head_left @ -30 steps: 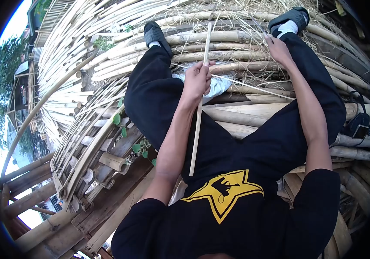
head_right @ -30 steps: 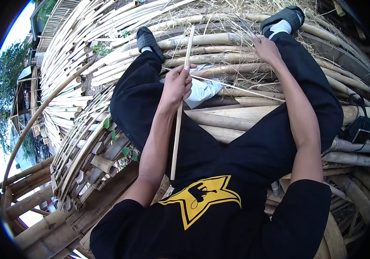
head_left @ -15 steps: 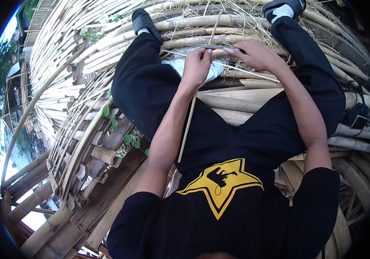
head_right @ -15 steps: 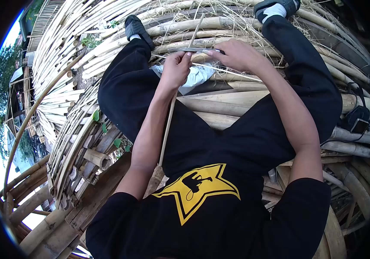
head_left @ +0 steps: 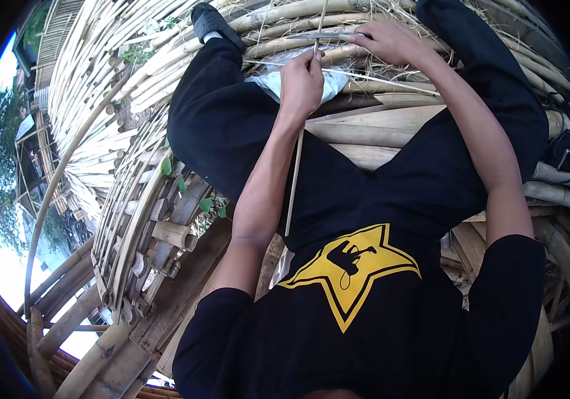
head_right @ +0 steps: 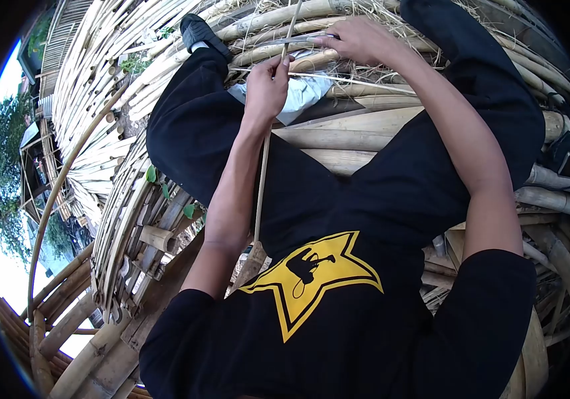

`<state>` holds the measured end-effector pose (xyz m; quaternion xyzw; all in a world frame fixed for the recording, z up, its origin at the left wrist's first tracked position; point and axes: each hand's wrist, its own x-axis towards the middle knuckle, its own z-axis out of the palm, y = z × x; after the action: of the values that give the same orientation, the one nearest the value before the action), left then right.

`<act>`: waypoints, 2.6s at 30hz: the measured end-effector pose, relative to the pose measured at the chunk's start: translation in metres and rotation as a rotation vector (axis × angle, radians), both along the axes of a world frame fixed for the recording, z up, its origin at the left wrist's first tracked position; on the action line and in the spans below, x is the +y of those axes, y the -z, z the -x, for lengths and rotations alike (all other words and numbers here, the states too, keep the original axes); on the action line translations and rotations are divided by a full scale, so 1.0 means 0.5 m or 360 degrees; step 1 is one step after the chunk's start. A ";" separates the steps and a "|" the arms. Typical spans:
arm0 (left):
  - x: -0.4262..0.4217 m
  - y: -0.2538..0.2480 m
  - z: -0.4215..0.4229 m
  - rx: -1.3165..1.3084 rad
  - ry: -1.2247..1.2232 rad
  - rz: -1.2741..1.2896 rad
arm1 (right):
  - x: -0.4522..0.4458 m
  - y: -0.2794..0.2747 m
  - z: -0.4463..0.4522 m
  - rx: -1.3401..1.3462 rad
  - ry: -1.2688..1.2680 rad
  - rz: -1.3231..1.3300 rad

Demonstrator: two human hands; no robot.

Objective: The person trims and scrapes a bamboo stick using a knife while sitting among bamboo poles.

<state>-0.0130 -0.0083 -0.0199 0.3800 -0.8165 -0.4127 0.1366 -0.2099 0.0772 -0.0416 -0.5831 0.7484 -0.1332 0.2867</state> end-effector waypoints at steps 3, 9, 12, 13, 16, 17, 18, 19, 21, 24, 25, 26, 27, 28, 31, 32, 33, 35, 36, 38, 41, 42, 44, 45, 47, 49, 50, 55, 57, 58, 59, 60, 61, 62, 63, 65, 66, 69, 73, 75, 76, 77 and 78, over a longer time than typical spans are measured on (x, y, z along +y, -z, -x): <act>-0.002 0.003 -0.015 -0.0193 0.0055 -0.0209 | -0.008 0.052 0.050 0.0147 0.0148 0.0034; -0.026 -0.026 -0.049 0.0139 -0.0140 -0.0867 | 0.025 0.213 0.243 0.0366 0.0670 -0.0143; -0.035 -0.023 -0.031 0.0245 -0.0161 -0.1253 | -0.013 0.226 0.174 0.0339 0.0241 0.0666; -0.032 -0.023 -0.023 0.0242 -0.0130 -0.1266 | -0.029 0.151 0.116 0.0091 0.0535 0.0520; -0.028 -0.016 -0.016 0.0239 -0.0069 -0.1271 | -0.032 0.057 0.006 -0.0335 0.0683 0.0486; -0.023 -0.019 -0.013 0.0241 -0.0121 -0.1233 | -0.031 0.054 -0.011 -0.0507 0.0542 0.0594; -0.020 -0.022 -0.011 0.0244 -0.0169 -0.1196 | -0.026 0.047 -0.024 -0.0502 0.0537 0.0597; -0.021 -0.023 -0.008 0.0301 -0.0189 -0.1266 | -0.020 0.038 -0.035 -0.0453 0.0338 0.0414; -0.027 -0.026 -0.012 0.0374 -0.0170 -0.1405 | -0.003 0.027 -0.055 -0.0396 0.0140 0.0236; -0.026 -0.033 -0.011 0.0455 -0.0179 -0.1555 | 0.010 0.014 -0.069 -0.0354 0.0046 0.0444; -0.026 -0.035 -0.013 0.0454 -0.0172 -0.1595 | 0.009 0.005 -0.069 -0.0289 0.0020 0.0405; -0.025 -0.037 -0.015 0.0450 -0.0167 -0.1636 | 0.008 0.001 -0.068 -0.0228 -0.0004 0.0363; -0.023 -0.040 -0.015 0.0465 -0.0171 -0.1651 | 0.008 0.005 -0.068 -0.0186 0.0007 0.0434; -0.023 -0.039 -0.014 0.0460 -0.0166 -0.1649 | 0.009 0.008 -0.066 -0.0187 0.0013 0.0438; -0.024 -0.041 -0.016 0.0428 -0.0123 -0.1635 | 0.000 0.042 -0.039 -0.0046 0.0050 0.0437; -0.025 -0.047 -0.022 0.0442 -0.0146 -0.1684 | -0.012 0.075 -0.010 -0.0016 0.0224 0.0414; -0.023 -0.052 -0.028 0.0452 -0.0166 -0.1731 | -0.018 0.107 0.026 0.0013 0.0403 0.0391; -0.015 -0.056 -0.054 0.0480 -0.0126 -0.1722 | 0.009 0.141 0.155 0.0208 0.0504 0.0178; -0.023 -0.059 -0.062 0.0508 -0.0096 -0.1715 | 0.018 0.188 0.185 0.0170 0.0643 0.0665; -0.037 -0.056 -0.051 0.0550 -0.0204 -0.1646 | 0.001 0.195 0.188 0.0006 0.0921 0.0640; -0.037 -0.041 -0.017 0.0549 -0.0155 -0.1699 | -0.022 0.075 0.065 -0.1146 0.0980 0.0276; -0.028 -0.040 -0.011 0.0553 -0.0156 -0.1711 | -0.024 0.047 0.017 -0.1242 0.1014 0.0310; -0.016 -0.042 -0.004 0.0471 -0.0112 -0.1682 | -0.030 0.010 -0.034 -0.1579 0.0961 0.0229; -0.011 -0.043 -0.004 0.0446 -0.0074 -0.1717 | -0.030 -0.006 -0.055 -0.1732 0.0958 0.0182; 0.002 -0.044 -0.001 0.0406 -0.0020 -0.1719 | -0.030 -0.008 -0.072 -0.1883 0.0957 0.0128; 0.004 -0.037 0.003 0.0377 0.0114 -0.1735 | -0.028 0.002 -0.079 -0.1873 0.1030 0.0316; 0.006 -0.036 0.005 0.0381 0.0120 -0.1735 | -0.027 0.005 -0.072 -0.1867 0.1032 0.0320; 0.006 -0.039 0.007 0.0234 0.0230 -0.1674 | -0.024 0.003 0.002 -0.1838 0.1338 0.0501; 0.009 -0.047 0.007 0.0080 0.0276 -0.1630 | -0.020 -0.008 0.035 -0.1679 0.1350 0.0635; 0.009 -0.045 0.005 0.0080 0.0281 -0.1629 | -0.018 0.007 0.060 -0.1677 0.1352 0.0639; 0.007 -0.041 0.002 0.0124 0.0325 -0.1625 | -0.019 0.026 0.095 -0.1567 0.1433 0.0582; 0.006 -0.043 0.000 0.0170 0.0368 -0.1619 | -0.020 0.017 0.107 -0.1456 0.1511 0.0525; 0.007 -0.051 0.000 0.0169 0.0309 -0.1648 | -0.014 0.014 0.103 -0.1454 0.1510 0.0527; 0.006 -0.051 0.000 0.0170 0.0310 -0.1645 | -0.003 0.014 0.094 -0.1372 0.1416 0.0528; 0.003 -0.050 -0.001 0.0227 0.0248 -0.1660 | 0.005 -0.004 0.077 -0.1291 0.1319 0.0530; -0.003 -0.049 -0.002 0.0312 0.0143 -0.1675 | -0.001 -0.005 0.045 -0.0929 0.1076 0.0572; -0.006 -0.050 -0.002 0.0316 0.0141 -0.1670 | -0.002 0.004 0.026 -0.0929 0.1070 0.0574; -0.015 -0.054 -0.005 0.0440 0.0052 -0.1712 | 0.009 0.002 -0.031 -0.0473 0.0506 0.0631; -0.028 -0.044 -0.014 0.0506 -0.0045 -0.1720 | 0.023 -0.027 -0.085 -0.0342 0.0222 0.0511; -0.031 -0.044 -0.019 0.0555 -0.0040 -0.1799 | 0.022 -0.017 -0.097 -0.0331 0.0171 0.0625; -0.029 -0.043 -0.020 0.0553 -0.0045 -0.1804 | 0.022 -0.010 -0.094 -0.0334 0.0170 0.0619; -0.027 -0.043 -0.022 0.0547 -0.0063 -0.1811 | 0.023 -0.003 -0.089 -0.0321 0.0149 0.0579; -0.028 -0.043 -0.021 0.0544 -0.0076 -0.1813 | 0.020 -0.004 -0.084 -0.0304 0.0129 0.0544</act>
<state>-0.0023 -0.0221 0.0016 0.3399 -0.4242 -0.8379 0.0501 -0.1680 0.0873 -0.0395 -0.5775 0.7071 -0.3245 0.2475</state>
